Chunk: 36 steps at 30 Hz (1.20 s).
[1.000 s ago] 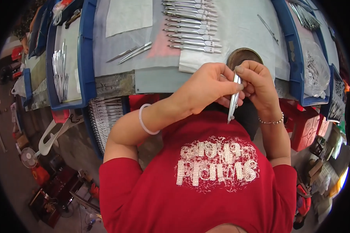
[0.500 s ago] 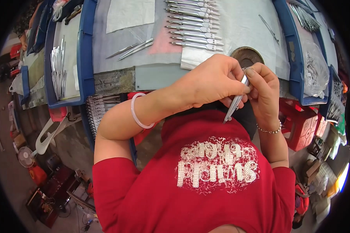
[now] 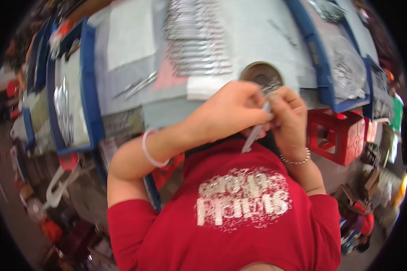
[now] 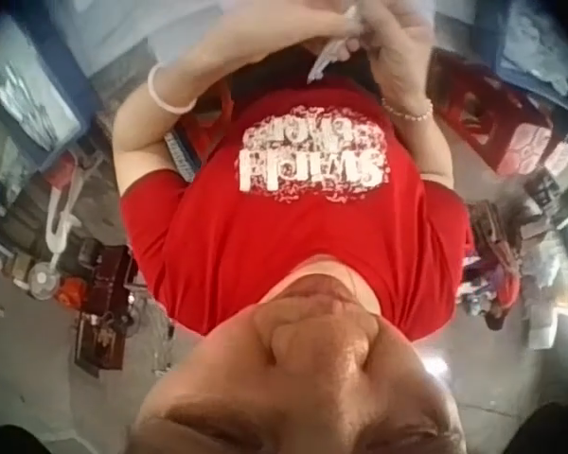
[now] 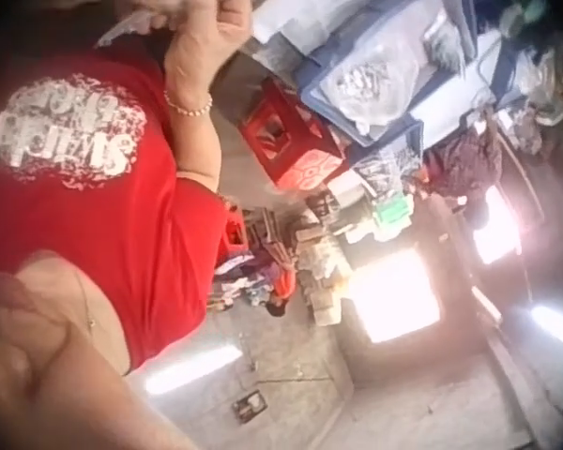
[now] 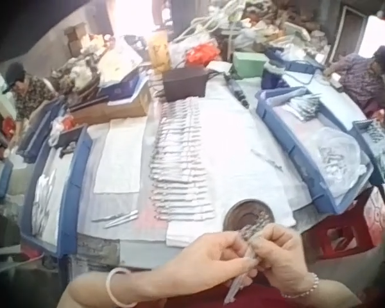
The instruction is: Assembling metal components and plastic bases into hardware tools at a manufacturing workbench.
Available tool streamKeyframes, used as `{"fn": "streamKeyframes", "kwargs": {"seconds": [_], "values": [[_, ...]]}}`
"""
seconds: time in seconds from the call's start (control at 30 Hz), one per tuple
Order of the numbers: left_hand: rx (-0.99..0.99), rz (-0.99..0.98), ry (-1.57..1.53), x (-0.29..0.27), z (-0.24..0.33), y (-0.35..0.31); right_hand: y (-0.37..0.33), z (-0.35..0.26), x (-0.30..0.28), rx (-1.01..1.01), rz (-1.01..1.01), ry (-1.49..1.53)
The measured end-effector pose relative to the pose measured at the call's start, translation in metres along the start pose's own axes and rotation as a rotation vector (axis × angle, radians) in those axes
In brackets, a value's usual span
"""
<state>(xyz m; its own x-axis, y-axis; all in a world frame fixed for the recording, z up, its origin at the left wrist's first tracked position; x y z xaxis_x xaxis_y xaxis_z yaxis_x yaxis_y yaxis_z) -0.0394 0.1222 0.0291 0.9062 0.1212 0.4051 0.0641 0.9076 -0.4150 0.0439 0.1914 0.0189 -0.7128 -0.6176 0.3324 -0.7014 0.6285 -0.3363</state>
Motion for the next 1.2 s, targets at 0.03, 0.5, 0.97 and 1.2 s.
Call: {"fn": "streamKeyframes", "kwargs": {"seconds": [0.03,0.5,0.97,1.2], "values": [[0.012,0.04,-0.066,0.0,-0.003,-0.001,-0.001,0.002,0.0,0.025,0.025,0.019],[-0.087,0.075,-0.481,0.027,-0.04,0.025,0.001,0.006,-0.025,0.124,-0.103,0.335],[-0.19,-0.013,-0.142,0.044,-0.016,0.05,0.011,0.005,-0.069,0.101,-0.022,0.167],[-0.213,-0.047,-0.058,0.048,-0.012,0.055,0.001,0.002,-0.072,0.041,0.028,0.193]]}}
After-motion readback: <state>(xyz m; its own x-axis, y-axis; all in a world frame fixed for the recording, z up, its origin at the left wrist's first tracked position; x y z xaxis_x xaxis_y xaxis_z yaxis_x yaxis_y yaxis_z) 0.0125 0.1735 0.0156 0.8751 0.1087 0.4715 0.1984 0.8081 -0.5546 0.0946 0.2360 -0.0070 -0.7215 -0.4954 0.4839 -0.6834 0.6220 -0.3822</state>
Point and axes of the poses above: each hand's wrist, its own y-axis towards the middle knuckle, its own x-axis out of the palm, z = x × y, the point moved 8 cm from there along y, towards the middle knuckle, and after that the axes turned 1 degree about -z, right-handed, at the moved point
